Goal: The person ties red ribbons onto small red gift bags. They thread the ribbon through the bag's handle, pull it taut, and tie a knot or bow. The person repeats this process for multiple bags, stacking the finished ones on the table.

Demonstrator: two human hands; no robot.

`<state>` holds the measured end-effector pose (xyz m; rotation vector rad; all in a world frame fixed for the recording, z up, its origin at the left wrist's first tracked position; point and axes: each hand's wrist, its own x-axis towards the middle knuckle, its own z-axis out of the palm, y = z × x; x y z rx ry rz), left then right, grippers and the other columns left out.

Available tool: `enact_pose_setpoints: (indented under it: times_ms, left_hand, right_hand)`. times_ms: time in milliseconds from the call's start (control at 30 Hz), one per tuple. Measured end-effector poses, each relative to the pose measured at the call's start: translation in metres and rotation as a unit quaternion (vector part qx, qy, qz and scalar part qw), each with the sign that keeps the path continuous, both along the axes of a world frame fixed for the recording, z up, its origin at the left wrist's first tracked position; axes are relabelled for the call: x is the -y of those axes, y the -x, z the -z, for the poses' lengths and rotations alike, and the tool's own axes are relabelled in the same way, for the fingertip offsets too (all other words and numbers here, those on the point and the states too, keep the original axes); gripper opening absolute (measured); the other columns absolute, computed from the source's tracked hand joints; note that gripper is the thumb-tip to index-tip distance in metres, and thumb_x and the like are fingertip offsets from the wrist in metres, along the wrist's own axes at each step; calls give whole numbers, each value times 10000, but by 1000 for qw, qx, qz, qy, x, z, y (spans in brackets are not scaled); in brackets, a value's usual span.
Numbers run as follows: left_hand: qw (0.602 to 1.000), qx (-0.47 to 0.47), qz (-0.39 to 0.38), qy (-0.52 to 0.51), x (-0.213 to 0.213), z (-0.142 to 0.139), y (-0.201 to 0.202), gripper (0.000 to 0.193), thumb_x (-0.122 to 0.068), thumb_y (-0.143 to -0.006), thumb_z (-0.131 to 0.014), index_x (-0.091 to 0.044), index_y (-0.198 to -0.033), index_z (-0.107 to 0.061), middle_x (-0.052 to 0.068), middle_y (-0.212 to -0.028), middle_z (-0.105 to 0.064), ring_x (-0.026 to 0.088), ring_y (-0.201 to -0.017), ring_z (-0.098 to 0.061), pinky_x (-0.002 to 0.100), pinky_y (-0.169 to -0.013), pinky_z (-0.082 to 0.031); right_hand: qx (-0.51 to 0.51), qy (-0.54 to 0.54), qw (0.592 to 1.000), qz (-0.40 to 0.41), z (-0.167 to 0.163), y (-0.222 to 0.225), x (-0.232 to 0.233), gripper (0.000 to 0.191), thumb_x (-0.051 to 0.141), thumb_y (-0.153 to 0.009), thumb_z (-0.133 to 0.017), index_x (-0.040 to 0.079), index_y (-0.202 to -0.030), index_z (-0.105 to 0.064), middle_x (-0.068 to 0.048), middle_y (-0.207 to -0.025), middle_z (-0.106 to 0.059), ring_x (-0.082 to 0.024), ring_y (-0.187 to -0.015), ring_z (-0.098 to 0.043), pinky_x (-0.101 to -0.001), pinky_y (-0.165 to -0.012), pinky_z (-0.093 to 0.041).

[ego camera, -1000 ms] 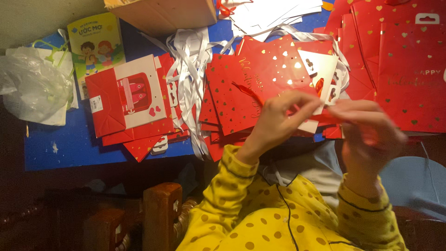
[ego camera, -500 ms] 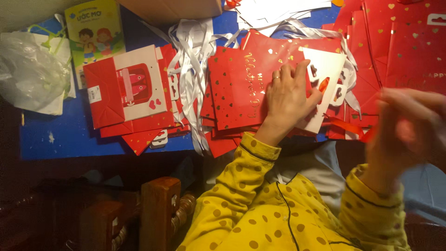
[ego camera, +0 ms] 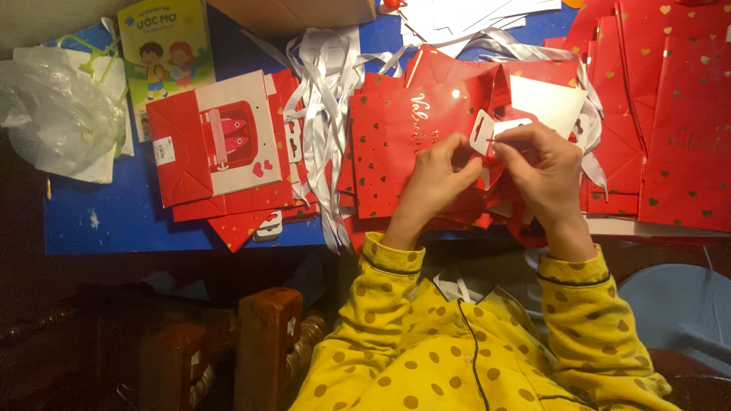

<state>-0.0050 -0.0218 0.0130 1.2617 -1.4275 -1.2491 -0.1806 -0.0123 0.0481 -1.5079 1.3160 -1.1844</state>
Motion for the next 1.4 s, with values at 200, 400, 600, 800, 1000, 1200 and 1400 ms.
enact_pose_setpoints:
  times_ms: [200,400,600,800,1000,1200,1400]
  left_hand:
    - [1000,10,2,1,4,3,-12,181,-175,-900,-747,-14,-918,-664,58,-784,-727,74,-727,-660,277,-678,-556]
    - [999,-8,27,-25,3,9,-21,169,-157,-911,-730,-3,-916,-659,48,-816,-728,65,-767,-668,273,-714,-566]
    - [997,-44,58,-30,1,8,-26,161,-162,-936,-704,-9,-987,-697,17,-895,-754,55,-846,-702,253,-781,-572]
    - [989,-101,70,-83,-1,9,-27,211,-205,-1019,-675,-4,-1020,-740,10,-867,-740,69,-800,-664,253,-742,-554]
    - [986,-127,89,-52,1,8,-22,197,-167,-991,-692,-1,-1087,-735,10,-957,-753,65,-888,-675,249,-798,-558]
    - [999,-13,51,-14,0,10,-19,182,-161,-972,-704,4,-1041,-741,38,-916,-777,85,-849,-719,250,-770,-582]
    - [976,-180,80,-96,2,32,-23,158,-151,-1061,-593,-8,-1125,-606,102,-964,-736,123,-826,-690,267,-731,-578]
  right_hand:
    - [-105,23,993,-49,-5,4,6,89,4,-936,-744,18,-1018,-711,-61,-1040,-695,-129,-920,-671,-276,-804,-534]
    - [-173,-7,977,-128,-16,5,10,106,30,-857,-728,28,-957,-693,-82,-1080,-644,-208,-953,-683,-322,-829,-538]
    - [-179,2,974,-139,-20,0,9,111,14,-837,-719,21,-944,-690,-78,-1076,-638,-224,-955,-679,-331,-823,-539]
    - [-199,1,973,-119,-20,-6,4,108,17,-849,-727,2,-932,-659,-72,-1069,-636,-220,-931,-689,-333,-805,-539]
    - [-170,-7,980,-103,-15,-1,4,104,18,-865,-730,-2,-939,-660,-69,-1061,-634,-190,-923,-700,-308,-810,-571]
    - [-144,-8,982,-125,-6,2,9,112,24,-882,-712,-12,-971,-655,-75,-1088,-613,-172,-920,-671,-298,-798,-561]
    - [-140,-9,983,-120,4,8,8,104,45,-933,-693,-12,-1019,-676,-64,-1108,-639,-157,-926,-649,-289,-801,-528]
